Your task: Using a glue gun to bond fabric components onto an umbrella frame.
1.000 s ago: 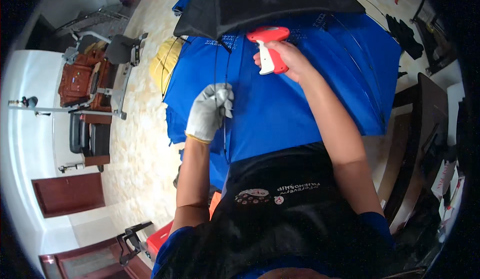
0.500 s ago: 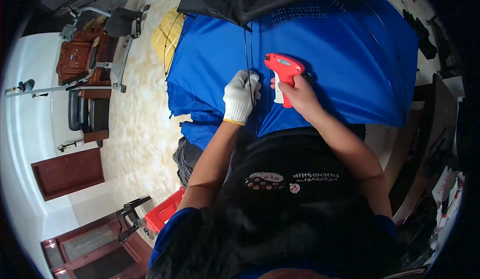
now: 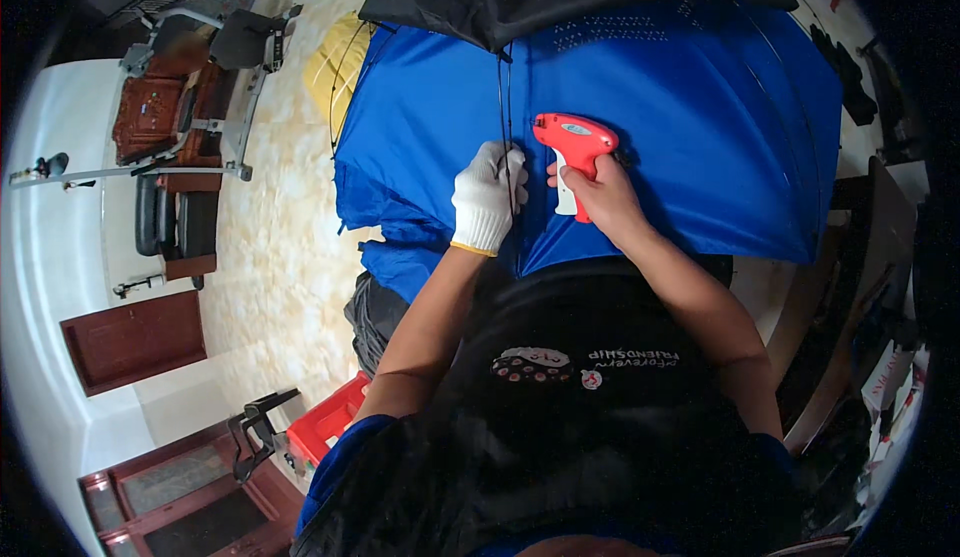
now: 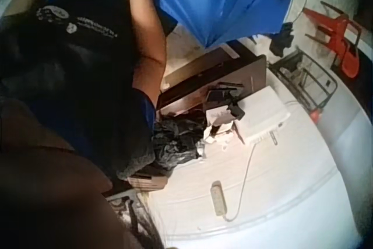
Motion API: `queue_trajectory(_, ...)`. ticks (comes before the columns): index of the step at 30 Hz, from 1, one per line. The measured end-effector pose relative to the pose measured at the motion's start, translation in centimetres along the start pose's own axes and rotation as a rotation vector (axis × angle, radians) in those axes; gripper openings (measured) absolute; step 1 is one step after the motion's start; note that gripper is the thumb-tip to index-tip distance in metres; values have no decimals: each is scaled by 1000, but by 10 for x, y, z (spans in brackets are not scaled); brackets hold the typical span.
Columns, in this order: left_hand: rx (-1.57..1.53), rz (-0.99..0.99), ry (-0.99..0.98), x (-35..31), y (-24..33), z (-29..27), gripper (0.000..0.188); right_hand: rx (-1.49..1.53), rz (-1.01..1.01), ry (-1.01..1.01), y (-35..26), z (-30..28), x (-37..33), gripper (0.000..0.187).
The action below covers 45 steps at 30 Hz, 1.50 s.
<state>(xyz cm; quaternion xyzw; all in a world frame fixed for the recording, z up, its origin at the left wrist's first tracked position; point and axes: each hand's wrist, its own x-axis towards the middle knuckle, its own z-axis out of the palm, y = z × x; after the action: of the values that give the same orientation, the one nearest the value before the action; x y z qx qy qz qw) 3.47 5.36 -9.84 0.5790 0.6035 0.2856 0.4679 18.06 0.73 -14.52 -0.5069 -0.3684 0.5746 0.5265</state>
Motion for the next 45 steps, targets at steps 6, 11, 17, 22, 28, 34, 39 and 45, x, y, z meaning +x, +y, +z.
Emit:
queue_trajectory(6, -6, -26, -14, -5, 6, 2, 20, 27, 66, 59, -12, 0, -2, 25)
queue_trajectory(11, 3, -47, -24, -6, 9, 5, 21, 95, 77, -18, -18, -2, -2, 23)
queue_trajectory(17, -5, -63, -35, -9, 6, 1, 20, 104, 69, -85, -20, -4, -4, 22)
queue_trajectory(22, -42, -61, -50, -9, 4, 1, 20, 127, 116, -83, -19, -5, -4, 22)
queue_trajectory(28, -59, -42, -60, -8, 3, 2, 20, 175, 98, -78, -20, -6, -3, 22)
queue_trajectory(34, -63, -55, -50, -9, 1, 2, 20, 204, 88, -91, -15, -5, -4, 23)
queue_trajectory(39, -57, -64, -94, -11, 3, 2, 19, 218, 112, -93, -16, -4, -4, 24)
queue_trajectory(45, -121, -55, -125, -4, -12, 4, 18, 241, 132, -228, -11, -7, 4, 25)
